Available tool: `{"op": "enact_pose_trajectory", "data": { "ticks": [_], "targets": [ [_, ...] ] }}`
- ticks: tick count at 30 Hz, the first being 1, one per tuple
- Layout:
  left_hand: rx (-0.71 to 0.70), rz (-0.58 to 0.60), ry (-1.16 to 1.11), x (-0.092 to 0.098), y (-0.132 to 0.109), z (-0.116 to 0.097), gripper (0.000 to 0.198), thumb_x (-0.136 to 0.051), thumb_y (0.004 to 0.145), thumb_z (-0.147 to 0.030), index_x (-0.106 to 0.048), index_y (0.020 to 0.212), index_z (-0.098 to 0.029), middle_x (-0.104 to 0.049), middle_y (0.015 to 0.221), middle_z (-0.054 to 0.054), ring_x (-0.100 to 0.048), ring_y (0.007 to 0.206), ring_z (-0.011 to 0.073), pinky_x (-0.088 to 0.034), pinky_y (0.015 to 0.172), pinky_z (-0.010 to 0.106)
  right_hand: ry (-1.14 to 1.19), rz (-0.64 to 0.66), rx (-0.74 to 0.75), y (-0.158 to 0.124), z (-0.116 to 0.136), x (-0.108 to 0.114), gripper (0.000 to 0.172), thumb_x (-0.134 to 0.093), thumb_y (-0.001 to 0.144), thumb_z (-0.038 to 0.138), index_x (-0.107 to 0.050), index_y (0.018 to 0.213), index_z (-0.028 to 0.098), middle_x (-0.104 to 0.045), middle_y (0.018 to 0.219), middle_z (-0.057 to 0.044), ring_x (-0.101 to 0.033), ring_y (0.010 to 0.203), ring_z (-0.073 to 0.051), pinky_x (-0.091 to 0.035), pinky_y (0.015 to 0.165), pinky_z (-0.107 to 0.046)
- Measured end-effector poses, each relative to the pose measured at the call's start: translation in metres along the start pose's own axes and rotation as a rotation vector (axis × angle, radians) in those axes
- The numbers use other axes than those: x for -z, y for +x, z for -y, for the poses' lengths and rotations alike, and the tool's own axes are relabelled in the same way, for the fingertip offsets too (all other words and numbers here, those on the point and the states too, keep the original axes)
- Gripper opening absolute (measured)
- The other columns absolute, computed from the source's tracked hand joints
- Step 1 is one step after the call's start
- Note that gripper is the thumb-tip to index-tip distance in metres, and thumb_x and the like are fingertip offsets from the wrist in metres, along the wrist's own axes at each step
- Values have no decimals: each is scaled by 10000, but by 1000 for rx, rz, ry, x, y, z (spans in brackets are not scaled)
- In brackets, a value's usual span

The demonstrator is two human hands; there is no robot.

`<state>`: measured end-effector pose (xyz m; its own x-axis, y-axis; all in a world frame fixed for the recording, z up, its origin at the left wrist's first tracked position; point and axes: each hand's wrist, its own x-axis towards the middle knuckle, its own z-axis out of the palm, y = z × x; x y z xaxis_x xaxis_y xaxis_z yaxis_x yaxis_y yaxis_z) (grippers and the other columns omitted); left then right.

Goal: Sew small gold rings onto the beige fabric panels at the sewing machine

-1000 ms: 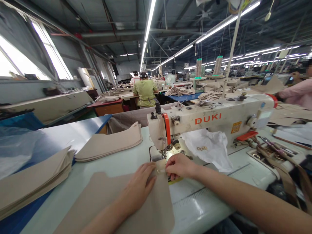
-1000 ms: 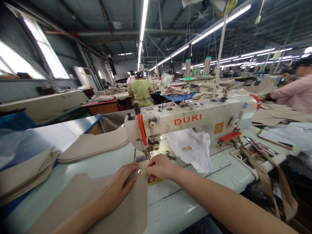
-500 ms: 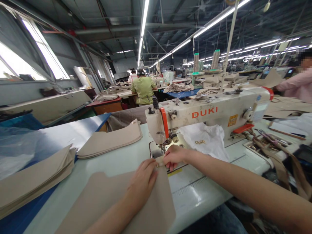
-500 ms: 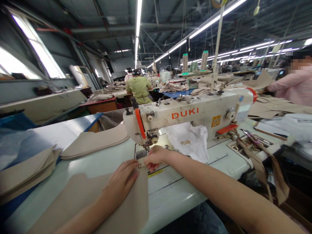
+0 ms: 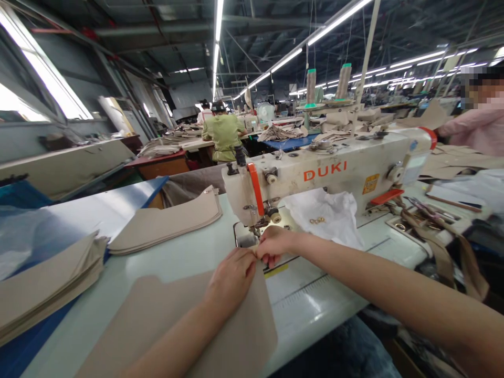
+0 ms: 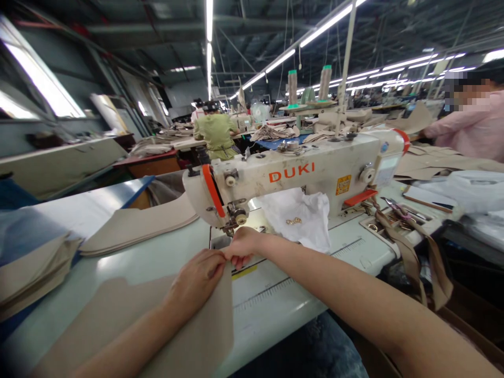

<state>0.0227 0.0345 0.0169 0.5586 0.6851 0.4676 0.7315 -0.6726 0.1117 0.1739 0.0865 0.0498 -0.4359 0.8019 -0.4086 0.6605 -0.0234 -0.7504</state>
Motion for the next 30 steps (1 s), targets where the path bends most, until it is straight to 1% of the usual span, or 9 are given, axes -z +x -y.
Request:
{"op": "enact_pose_trajectory", "data": {
  "ticks": [4,8,10,13,15,17,22,24,30],
  "targets": [
    [18,23,-14,0,3,3,182,-462,799,-109,-583,695,-198,-664,745,26,-601,730,174,-498,686,279,-81,-101,104,-8,-9,-4,109,-556,707,134,-608,612,145,-581,467,38,-616,496,-126,-463,501,-179],
    [16,-32,-54,0,2,5,176,-453,789,-116,-572,691,-200,-660,738,23,-604,720,171,-497,674,281,-205,-270,281,-34,-30,-10,121,-529,782,132,-645,797,162,-659,749,-14,-619,762,-161,-454,700,-234],
    [9,-44,-74,-1,1,6,169,-458,783,-111,-567,691,-201,-656,732,20,-604,718,171,-498,675,286,-352,-280,434,-50,-42,-12,122,-536,816,131,-651,806,169,-653,871,-41,-575,875,-185,-423,798,-281],
    [14,-64,-92,-2,0,6,167,-464,782,-99,-561,695,-204,-652,724,15,-603,726,173,-498,690,293,-790,-253,810,-67,-54,-15,159,-489,898,164,-642,943,161,-629,910,-63,-529,897,-195,-417,812,-310],
    [15,-79,-95,-3,-1,6,168,-461,793,-96,-562,708,-202,-652,728,16,-602,731,174,-498,698,298,-950,-260,933,-71,-58,-16,177,-490,912,175,-607,1043,155,-618,933,-60,-508,920,-193,-416,828,-308],
    [11,-84,-94,-4,-2,6,168,-460,806,-98,-565,723,-199,-649,735,18,-601,735,175,-497,694,298,-994,-288,959,-69,-57,-18,187,-499,911,176,-584,1077,160,-613,965,-49,-501,941,-189,-410,848,-308],
    [7,-58,-99,-6,-6,9,149,-474,832,-106,-567,759,-197,-647,779,21,-598,766,172,-495,714,297,-896,-424,913,-55,-50,-28,189,-509,909,309,-602,865,151,-620,856,-40,-522,863,-189,-424,812,-316],
    [9,-41,-108,-6,-7,10,141,-480,840,-116,-567,762,-195,-647,780,20,-596,762,171,-495,715,298,-862,-465,926,-51,-49,-32,177,-520,899,304,-589,871,143,-618,865,-52,-526,856,-188,-422,817,-316],
    [29,-16,-75,-4,-2,8,172,-476,833,-118,-554,705,-200,-637,728,12,-591,713,167,-497,667,290,-898,-356,993,-44,-55,-39,131,-479,922,201,-583,848,170,-636,882,-28,-537,876,-165,-424,815,-286]
  ]
}}
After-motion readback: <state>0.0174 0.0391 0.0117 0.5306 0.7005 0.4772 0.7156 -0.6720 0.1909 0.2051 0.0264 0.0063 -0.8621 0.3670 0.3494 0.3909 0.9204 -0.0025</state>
